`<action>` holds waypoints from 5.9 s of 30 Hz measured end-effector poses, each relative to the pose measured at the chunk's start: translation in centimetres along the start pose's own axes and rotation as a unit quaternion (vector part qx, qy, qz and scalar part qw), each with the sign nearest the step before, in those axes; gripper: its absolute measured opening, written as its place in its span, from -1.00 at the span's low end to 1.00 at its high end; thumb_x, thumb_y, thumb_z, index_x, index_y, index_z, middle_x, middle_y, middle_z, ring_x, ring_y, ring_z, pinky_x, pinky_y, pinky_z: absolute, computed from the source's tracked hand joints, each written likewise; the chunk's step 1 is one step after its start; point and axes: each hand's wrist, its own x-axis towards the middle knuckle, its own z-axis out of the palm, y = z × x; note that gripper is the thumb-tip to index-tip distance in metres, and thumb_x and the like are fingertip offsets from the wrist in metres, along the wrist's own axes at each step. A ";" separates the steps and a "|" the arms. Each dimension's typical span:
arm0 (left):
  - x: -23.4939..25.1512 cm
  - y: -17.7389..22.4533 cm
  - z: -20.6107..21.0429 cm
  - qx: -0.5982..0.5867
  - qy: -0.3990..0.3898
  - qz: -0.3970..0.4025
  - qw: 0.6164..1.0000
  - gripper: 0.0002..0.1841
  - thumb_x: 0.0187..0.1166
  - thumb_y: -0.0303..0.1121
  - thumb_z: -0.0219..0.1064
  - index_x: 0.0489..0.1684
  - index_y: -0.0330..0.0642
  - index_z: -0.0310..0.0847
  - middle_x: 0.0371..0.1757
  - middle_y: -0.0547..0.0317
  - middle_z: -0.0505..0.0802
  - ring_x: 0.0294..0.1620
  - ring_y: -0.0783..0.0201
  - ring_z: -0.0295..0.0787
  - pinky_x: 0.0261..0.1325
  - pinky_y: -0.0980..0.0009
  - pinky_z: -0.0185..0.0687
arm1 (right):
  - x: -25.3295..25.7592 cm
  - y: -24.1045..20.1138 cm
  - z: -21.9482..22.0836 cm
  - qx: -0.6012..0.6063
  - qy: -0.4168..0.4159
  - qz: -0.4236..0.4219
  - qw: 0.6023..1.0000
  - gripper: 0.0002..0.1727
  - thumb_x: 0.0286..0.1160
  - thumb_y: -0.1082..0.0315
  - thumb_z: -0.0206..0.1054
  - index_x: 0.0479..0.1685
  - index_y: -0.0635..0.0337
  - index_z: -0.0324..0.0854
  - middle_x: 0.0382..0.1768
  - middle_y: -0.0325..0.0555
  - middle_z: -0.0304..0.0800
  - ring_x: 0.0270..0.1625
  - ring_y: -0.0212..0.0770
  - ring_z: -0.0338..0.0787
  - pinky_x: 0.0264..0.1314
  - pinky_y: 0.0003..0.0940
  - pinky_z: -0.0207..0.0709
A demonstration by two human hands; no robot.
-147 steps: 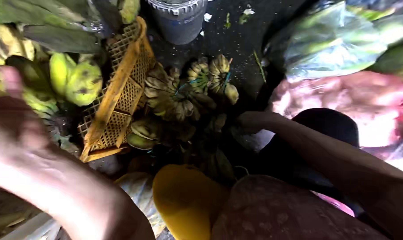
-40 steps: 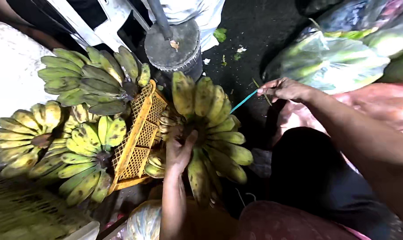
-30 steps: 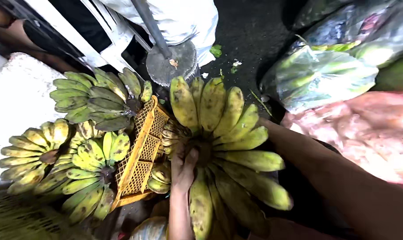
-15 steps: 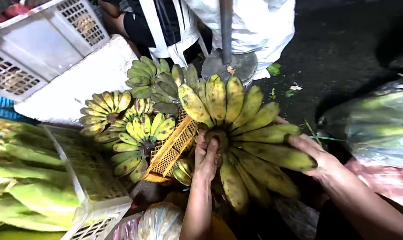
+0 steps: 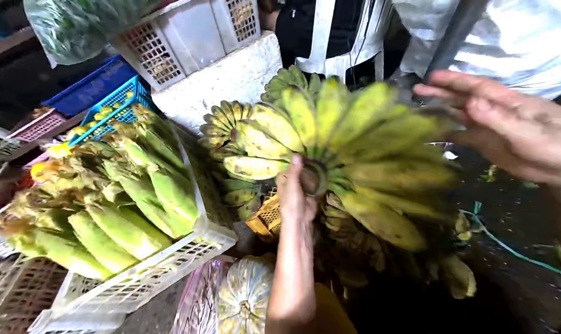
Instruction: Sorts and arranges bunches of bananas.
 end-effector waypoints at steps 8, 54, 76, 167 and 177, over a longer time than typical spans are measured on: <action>8.8 0.9 -4.2 0.072 0.187 0.078 0.977 -0.54 0.68 0.19 0.22 -0.18 -0.07 0.63 -0.32 0.23 0.76 -0.32 0.38 0.75 -0.31 0.40 0.73 | -3.4 6.4 -2.6 0.000 0.063 0.131 0.989 -0.36 0.66 -0.11 0.23 0.64 -0.01 0.38 0.41 -0.22 0.73 0.29 -0.18 0.84 0.15 -0.20 0.82; -7.4 -2.5 -11.9 0.327 0.065 0.032 0.942 -0.59 0.63 -0.50 0.10 0.45 -0.42 0.44 0.37 0.07 0.74 0.33 0.37 0.72 0.34 0.36 0.70 | 16.5 15.2 11.2 -0.430 -0.003 0.084 0.899 -0.11 0.72 -0.01 0.29 0.97 -0.25 -0.14 0.96 -0.07 -0.29 0.90 0.46 -0.26 0.59 0.54 0.17; -7.0 -4.8 -10.0 0.501 -0.227 -0.031 0.834 -0.69 0.62 -0.47 0.20 0.22 -0.49 0.59 0.13 0.15 0.84 0.12 0.55 0.77 0.19 0.56 0.71 | -5.6 25.4 2.0 -0.195 -0.026 0.373 0.907 -0.46 0.75 0.07 0.26 0.32 0.46 0.61 0.08 0.40 0.79 0.10 0.27 0.83 0.27 0.28 0.64; -2.5 -34.4 -0.5 0.841 -0.393 -0.136 0.347 -0.29 0.38 -0.01 0.61 0.49 -0.19 0.53 0.56 -0.31 0.55 0.64 -0.38 0.35 0.51 -0.31 0.41 | -17.3 27.7 -11.2 -0.268 -0.084 0.458 0.844 -0.35 0.57 0.30 0.41 0.69 0.14 0.41 0.71 0.26 0.30 0.70 0.45 0.30 0.50 0.53 0.32; -1.8 -36.4 1.6 0.864 -0.470 -0.106 0.144 -0.23 0.31 0.00 0.61 0.52 -0.21 0.54 0.57 -0.27 0.58 0.72 -0.40 0.20 0.64 -0.44 0.07 | -17.9 32.4 -4.2 -0.323 -0.076 0.303 0.894 -0.13 0.49 0.17 0.55 0.84 -0.03 0.24 0.83 0.11 0.18 0.90 0.28 -0.01 0.80 0.49 -0.17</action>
